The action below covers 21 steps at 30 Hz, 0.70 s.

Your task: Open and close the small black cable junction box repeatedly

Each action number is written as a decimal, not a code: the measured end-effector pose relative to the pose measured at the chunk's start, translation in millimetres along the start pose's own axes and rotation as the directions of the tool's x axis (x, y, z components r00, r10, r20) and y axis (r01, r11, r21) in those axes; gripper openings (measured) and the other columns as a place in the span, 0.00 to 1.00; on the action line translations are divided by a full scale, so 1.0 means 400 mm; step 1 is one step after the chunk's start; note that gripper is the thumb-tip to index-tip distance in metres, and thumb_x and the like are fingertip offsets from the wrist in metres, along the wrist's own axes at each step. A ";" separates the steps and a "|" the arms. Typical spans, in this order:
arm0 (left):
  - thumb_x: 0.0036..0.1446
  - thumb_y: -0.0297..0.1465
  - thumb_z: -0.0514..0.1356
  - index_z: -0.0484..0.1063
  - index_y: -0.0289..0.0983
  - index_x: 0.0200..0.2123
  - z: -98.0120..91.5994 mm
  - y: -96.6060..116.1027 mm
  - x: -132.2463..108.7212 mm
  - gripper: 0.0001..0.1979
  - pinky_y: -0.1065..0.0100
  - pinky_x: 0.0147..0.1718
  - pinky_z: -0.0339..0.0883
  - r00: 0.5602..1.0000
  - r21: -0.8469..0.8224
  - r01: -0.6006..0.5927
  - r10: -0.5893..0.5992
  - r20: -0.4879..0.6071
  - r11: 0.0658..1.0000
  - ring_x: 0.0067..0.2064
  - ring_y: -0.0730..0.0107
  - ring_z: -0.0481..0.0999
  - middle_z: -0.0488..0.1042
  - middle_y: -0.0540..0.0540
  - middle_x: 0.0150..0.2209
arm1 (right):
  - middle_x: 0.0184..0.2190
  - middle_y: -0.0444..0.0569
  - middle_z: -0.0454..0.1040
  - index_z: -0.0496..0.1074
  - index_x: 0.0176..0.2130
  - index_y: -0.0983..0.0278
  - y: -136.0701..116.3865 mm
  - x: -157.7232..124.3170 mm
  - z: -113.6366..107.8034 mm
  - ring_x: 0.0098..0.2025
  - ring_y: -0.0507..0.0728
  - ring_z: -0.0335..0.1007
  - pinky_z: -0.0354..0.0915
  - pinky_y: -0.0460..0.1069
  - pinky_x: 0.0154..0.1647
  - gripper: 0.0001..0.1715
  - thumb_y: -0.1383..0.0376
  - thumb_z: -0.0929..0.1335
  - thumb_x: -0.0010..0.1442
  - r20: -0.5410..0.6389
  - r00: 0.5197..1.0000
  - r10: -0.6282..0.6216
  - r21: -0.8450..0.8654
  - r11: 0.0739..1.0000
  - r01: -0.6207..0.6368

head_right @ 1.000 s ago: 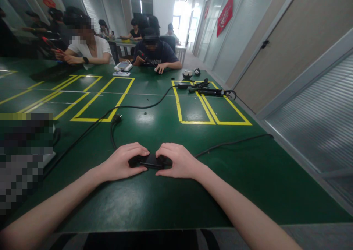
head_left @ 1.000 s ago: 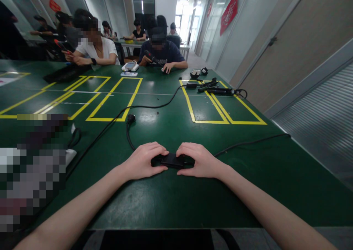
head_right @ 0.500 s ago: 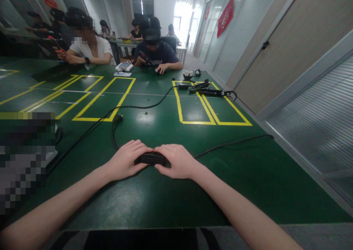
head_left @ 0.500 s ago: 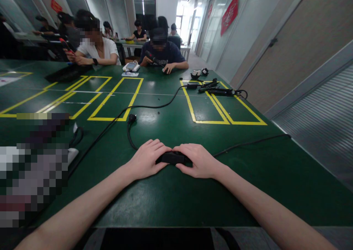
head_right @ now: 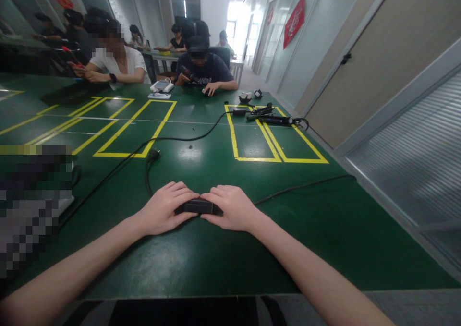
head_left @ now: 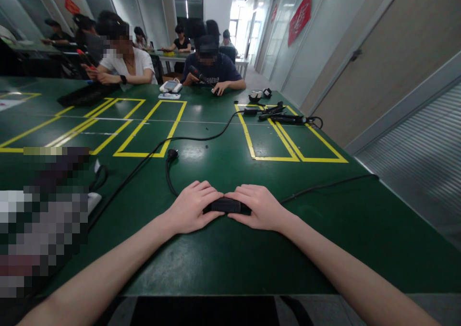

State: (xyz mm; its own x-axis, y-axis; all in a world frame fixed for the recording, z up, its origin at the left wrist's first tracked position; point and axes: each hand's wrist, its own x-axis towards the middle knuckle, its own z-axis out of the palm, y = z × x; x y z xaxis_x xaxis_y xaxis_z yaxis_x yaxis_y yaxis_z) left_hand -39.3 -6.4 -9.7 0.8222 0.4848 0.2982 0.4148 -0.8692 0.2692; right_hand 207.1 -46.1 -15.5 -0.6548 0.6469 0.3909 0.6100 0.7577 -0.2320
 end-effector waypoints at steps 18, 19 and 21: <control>0.70 0.34 0.60 0.69 0.35 0.62 0.038 -0.008 -0.006 0.20 0.59 0.55 0.77 0.983 -0.133 -0.112 0.090 -0.163 0.985 0.54 0.58 0.82 0.80 0.38 0.54 | 0.39 0.54 0.82 0.76 0.47 0.65 0.013 -0.008 0.012 0.37 0.60 0.79 0.71 0.54 0.37 0.15 0.56 0.70 0.68 -0.134 0.991 -0.029 -0.040 0.999 0.023; 0.70 0.33 0.60 0.70 0.35 0.61 0.039 -0.008 -0.007 0.19 0.59 0.55 0.77 0.983 -0.140 -0.112 0.089 -0.160 0.984 0.54 0.59 0.82 0.81 0.38 0.54 | 0.38 0.54 0.82 0.77 0.47 0.65 0.014 -0.007 0.012 0.37 0.60 0.79 0.71 0.53 0.36 0.15 0.56 0.70 0.68 -0.148 0.988 -0.033 -0.040 0.999 0.028; 0.70 0.33 0.60 0.69 0.36 0.62 0.040 -0.008 -0.007 0.20 0.59 0.56 0.77 0.982 -0.147 -0.104 0.078 -0.170 0.984 0.55 0.58 0.82 0.80 0.38 0.55 | 0.38 0.54 0.83 0.77 0.46 0.65 0.014 -0.006 0.013 0.36 0.59 0.79 0.70 0.53 0.35 0.15 0.56 0.70 0.69 -0.168 0.985 -0.041 -0.054 0.998 0.033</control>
State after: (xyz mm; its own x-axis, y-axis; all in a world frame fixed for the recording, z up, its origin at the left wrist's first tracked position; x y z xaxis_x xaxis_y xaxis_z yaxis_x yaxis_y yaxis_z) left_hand -36.8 -6.8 -26.0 0.7740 0.4249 0.4694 0.2653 -0.8908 0.3689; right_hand 210.1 -43.0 -22.3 -0.5950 0.5911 0.5446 0.6113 0.7727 -0.1708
